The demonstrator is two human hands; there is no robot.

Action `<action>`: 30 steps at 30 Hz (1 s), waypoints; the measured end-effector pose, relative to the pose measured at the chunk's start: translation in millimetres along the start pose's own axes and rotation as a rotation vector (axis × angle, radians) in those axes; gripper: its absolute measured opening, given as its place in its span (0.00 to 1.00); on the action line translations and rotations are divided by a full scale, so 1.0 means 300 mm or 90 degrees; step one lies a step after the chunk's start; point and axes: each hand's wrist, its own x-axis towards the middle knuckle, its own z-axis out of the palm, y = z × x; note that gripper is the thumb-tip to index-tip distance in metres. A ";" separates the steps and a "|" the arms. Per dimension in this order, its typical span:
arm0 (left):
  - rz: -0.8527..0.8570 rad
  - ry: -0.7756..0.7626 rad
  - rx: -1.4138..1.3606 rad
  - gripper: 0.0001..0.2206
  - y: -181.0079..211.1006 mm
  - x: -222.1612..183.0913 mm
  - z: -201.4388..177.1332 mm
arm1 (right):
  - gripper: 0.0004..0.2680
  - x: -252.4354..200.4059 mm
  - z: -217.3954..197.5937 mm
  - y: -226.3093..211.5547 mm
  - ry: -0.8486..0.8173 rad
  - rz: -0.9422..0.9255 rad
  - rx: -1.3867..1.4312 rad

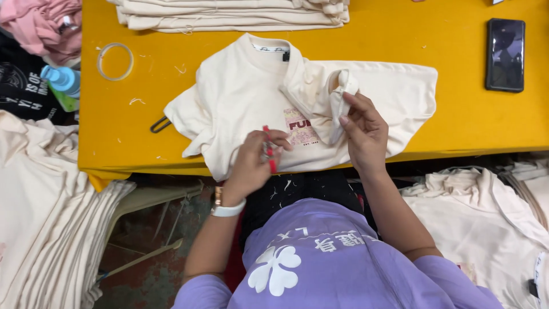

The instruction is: Inspecting t-shirts and trimming excess threads using scissors at a quality control station.

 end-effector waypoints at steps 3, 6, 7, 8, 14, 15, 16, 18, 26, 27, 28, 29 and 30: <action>0.028 -0.014 -0.028 0.16 -0.039 -0.020 0.102 | 0.16 -0.014 -0.036 0.025 -0.003 0.027 0.048; -0.057 -0.114 -0.166 0.28 -0.029 -0.023 0.155 | 0.18 -0.018 -0.064 0.043 -0.010 0.034 0.083; -0.020 -0.080 -0.135 0.22 0.000 -0.020 0.163 | 0.18 -0.021 -0.068 0.045 0.008 0.040 0.096; 0.016 -0.047 -0.104 0.17 0.030 -0.016 0.171 | 0.19 -0.024 -0.071 0.047 0.026 0.047 0.108; 0.136 0.030 0.187 0.18 -0.032 0.014 0.270 | 0.22 -0.039 -0.096 0.080 0.015 -0.013 0.126; 0.136 0.029 0.186 0.18 -0.051 0.010 0.284 | 0.22 -0.040 -0.101 0.084 0.016 -0.012 0.126; 0.137 0.032 0.205 0.17 -0.070 0.006 0.298 | 0.22 -0.040 -0.107 0.086 0.009 -0.023 0.126; 0.138 0.035 0.223 0.17 -0.087 0.007 0.315 | 0.23 -0.041 -0.120 0.099 0.003 -0.034 0.124; 0.141 0.034 0.221 0.14 -0.083 0.032 0.340 | 0.24 -0.052 -0.125 0.107 0.003 -0.059 0.104; 0.141 0.034 0.220 0.14 -0.083 0.034 0.342 | 0.24 -0.052 -0.124 0.107 0.003 -0.059 0.104; 0.138 0.031 0.217 0.14 -0.084 0.034 0.344 | 0.24 -0.053 -0.123 0.107 0.004 -0.060 0.104; 0.135 0.029 0.214 0.15 -0.085 0.034 0.346 | 0.24 -0.054 -0.123 0.108 0.006 -0.060 0.104; 0.135 0.029 0.214 0.15 -0.077 0.034 0.343 | 0.24 -0.055 -0.123 0.111 0.005 -0.060 0.104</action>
